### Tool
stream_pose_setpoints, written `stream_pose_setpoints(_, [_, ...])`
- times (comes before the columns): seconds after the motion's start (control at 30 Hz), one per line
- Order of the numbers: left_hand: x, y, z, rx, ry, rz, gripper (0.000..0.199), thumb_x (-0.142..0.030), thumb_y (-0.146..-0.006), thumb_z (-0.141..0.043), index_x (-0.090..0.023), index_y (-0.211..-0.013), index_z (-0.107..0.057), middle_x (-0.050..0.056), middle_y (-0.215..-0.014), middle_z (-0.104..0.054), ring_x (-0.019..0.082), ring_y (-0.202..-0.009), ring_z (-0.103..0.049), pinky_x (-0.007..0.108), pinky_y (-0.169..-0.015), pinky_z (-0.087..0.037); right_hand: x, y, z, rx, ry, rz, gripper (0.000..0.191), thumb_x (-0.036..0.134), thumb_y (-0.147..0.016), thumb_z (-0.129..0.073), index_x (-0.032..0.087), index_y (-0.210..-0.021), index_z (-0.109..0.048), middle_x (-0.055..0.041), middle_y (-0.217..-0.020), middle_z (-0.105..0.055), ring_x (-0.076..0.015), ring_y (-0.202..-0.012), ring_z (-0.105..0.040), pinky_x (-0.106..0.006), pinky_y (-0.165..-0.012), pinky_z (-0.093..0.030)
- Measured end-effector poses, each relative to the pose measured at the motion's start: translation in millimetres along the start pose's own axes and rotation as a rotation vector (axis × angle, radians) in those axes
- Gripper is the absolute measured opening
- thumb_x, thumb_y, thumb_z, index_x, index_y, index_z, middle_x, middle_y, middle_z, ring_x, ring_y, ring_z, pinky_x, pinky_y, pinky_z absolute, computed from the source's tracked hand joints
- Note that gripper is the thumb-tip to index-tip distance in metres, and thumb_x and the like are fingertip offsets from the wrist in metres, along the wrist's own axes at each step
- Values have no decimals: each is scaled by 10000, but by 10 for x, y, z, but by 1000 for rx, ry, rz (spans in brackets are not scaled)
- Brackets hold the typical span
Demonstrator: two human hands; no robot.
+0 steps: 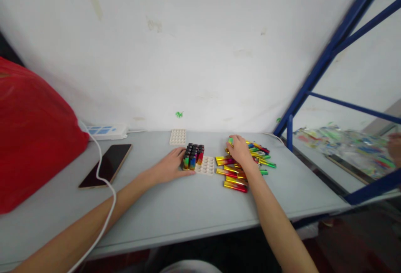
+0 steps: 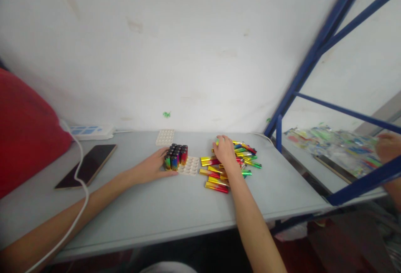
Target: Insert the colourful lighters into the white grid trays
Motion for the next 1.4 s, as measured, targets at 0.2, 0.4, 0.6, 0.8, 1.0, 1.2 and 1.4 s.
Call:
stream_pose_setpoints(0.2, [28,-6,-30,1,-21,-3,901,-953,-1041,-925,-313,-1666,-820,192,-1719,-811,483,-1642,-739,619,-1501,-576,-15,27,-18,185,126,-95,526,419,-1368,-539,248,-1760,-845,-280,-1716,-847,-493,-1684,-733,-751,-1448,-491])
stream_pose_setpoints(0.4, [27,3,-31,2,-15,5,948,-950,-1042,-926,-274,-1696,-811,226,-1755,-798,512,-1667,-727,659,-1504,-570,122,24,15,261,62,-21,485,362,-1386,-501,212,-1386,-961,-270,-1610,-909,-463,-1625,-786,-815,-1456,-457])
stream_pose_setpoints(0.6, [10,4,-23,18,-22,30,992,-965,-1028,-937,-281,-1733,-800,209,-1776,-793,498,-1692,-721,611,-1528,-547,322,-18,-33,235,47,6,281,246,-1307,-640,196,-1445,-880,-247,-1647,-893,-396,-1581,-807,-727,-1499,-382])
stream_pose_setpoints(0.8, [26,9,-23,10,-12,43,985,-943,-1016,-961,-286,-1733,-803,217,-1780,-790,522,-1692,-722,649,-1524,-551,375,-13,-89,186,-2,-3,372,163,-1206,-760,228,-1568,-807,-178,-1478,-924,-373,-1459,-835,-754,-1479,-377])
stream_pose_setpoints(1.0, [73,12,-29,0,-20,23,952,-937,-1026,-956,-290,-1710,-816,202,-1765,-798,499,-1676,-732,617,-1515,-561,376,-31,-51,-14,-221,96,277,169,-1194,-699,248,-1374,-893,-200,-1461,-836,-379,-1461,-805,-666,-1437,-525])
stream_pose_setpoints(1.2, [76,8,-40,0,-20,9,962,-929,-1020,-963,-286,-1721,-823,213,-1756,-807,517,-1659,-741,631,-1498,-582,356,-37,-20,-222,-1065,-77,291,588,-1119,-747,310,-1164,-672,-67,-1081,-835,-284,-979,-811,-448,-930,-723])
stream_pose_setpoints(1.4, [49,3,-46,11,-24,19,958,-928,-1030,-962,-289,-1727,-810,208,-1770,-793,498,-1679,-732,614,-1513,-563,666,89,15,47,-1448,-116,613,819,-916,-929,342,-1078,-580,120,-742,-547,-139,-562,-446,-249,-522,-426])
Point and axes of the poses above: each hand's wrist, its own y-axis away from the middle knuckle, its own z-axis out of the back of the hand, x = y × z, the point moved 6 cm from there along -y, towards the middle knuckle
